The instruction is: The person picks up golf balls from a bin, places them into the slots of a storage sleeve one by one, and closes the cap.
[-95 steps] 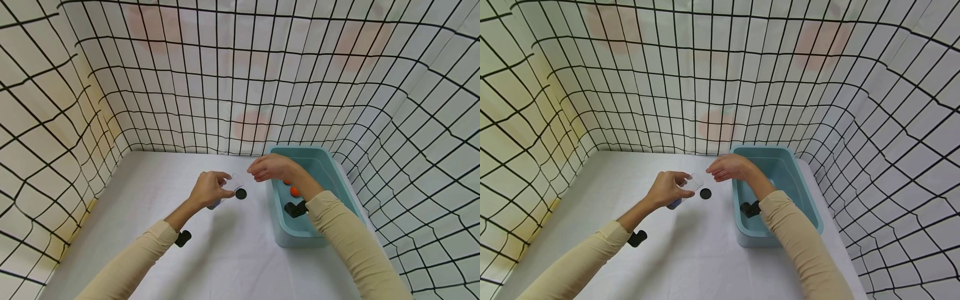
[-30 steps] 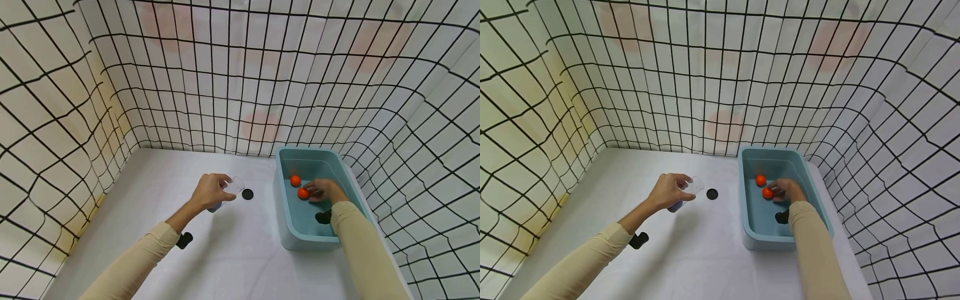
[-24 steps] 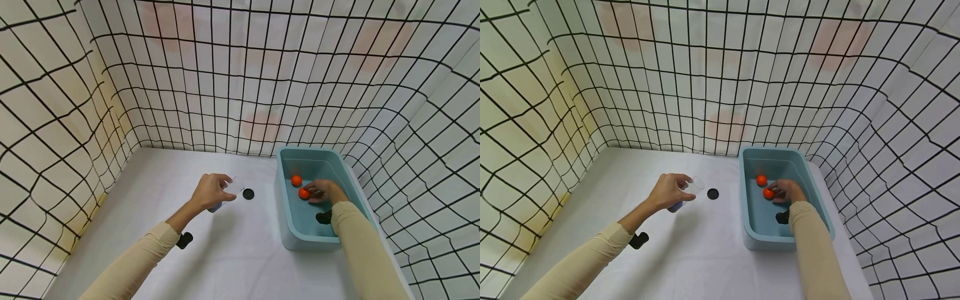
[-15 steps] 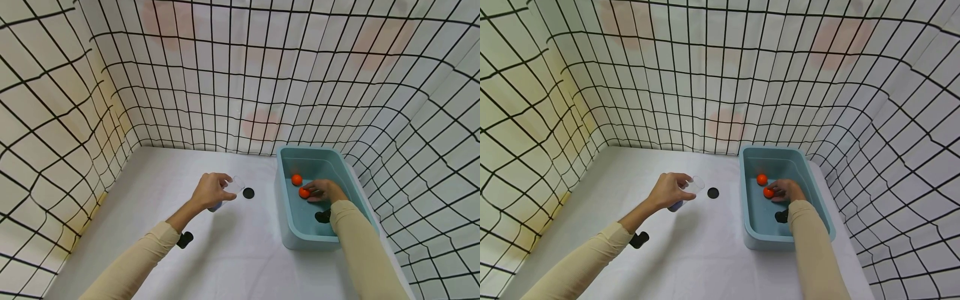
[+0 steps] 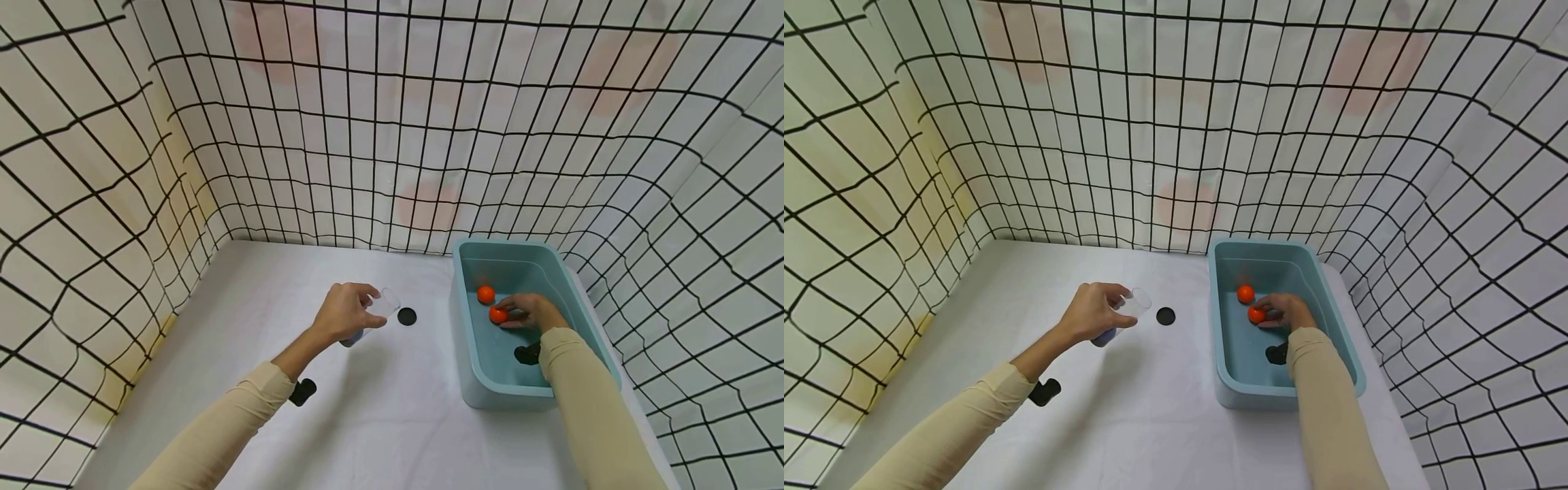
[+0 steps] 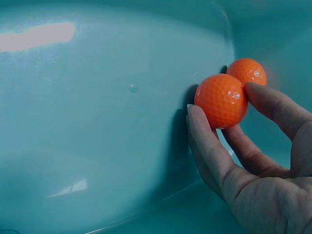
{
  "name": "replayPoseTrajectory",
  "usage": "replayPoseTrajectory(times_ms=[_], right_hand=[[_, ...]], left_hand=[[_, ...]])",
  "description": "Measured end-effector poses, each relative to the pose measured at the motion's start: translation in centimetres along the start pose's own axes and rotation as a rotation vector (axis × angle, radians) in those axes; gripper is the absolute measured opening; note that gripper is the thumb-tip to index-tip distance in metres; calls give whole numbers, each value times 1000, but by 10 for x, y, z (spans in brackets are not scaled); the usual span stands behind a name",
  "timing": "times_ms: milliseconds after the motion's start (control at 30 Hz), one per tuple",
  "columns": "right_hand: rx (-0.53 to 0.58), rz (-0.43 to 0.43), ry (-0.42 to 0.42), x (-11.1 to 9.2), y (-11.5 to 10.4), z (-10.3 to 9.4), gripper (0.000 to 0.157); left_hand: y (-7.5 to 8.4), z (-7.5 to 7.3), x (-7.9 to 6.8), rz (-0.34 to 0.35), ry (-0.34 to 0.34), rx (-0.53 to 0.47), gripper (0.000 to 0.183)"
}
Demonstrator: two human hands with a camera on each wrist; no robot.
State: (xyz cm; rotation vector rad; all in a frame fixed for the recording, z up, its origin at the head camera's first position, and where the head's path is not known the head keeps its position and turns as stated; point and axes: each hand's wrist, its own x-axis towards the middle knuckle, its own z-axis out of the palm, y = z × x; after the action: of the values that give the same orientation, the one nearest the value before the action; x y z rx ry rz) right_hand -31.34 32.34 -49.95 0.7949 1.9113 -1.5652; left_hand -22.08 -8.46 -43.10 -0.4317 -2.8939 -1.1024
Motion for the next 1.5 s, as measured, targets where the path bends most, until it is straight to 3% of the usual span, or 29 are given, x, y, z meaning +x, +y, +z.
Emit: replayPoseTrajectory(times_ms=[400, 667, 867, 1167, 1500], right_hand=[[11, -60, -152, -19, -20, 1, 51], [37, -123, -154, -41, -44, 8, 49], [-16, -206, -162, -61, -61, 12, 41], [-134, -308, -228, -95, -88, 21, 57], [-282, -438, -352, -132, -103, 52, 46]], left_hand=[[1, 0, 2, 9, 3, 17, 42], [1, 0, 3, 21, 10, 18, 41], [3, 0, 5, 25, 4, 14, 41], [9, 0, 7, 42, 2, 11, 41], [17, 2, 9, 52, -9, -23, 41]])
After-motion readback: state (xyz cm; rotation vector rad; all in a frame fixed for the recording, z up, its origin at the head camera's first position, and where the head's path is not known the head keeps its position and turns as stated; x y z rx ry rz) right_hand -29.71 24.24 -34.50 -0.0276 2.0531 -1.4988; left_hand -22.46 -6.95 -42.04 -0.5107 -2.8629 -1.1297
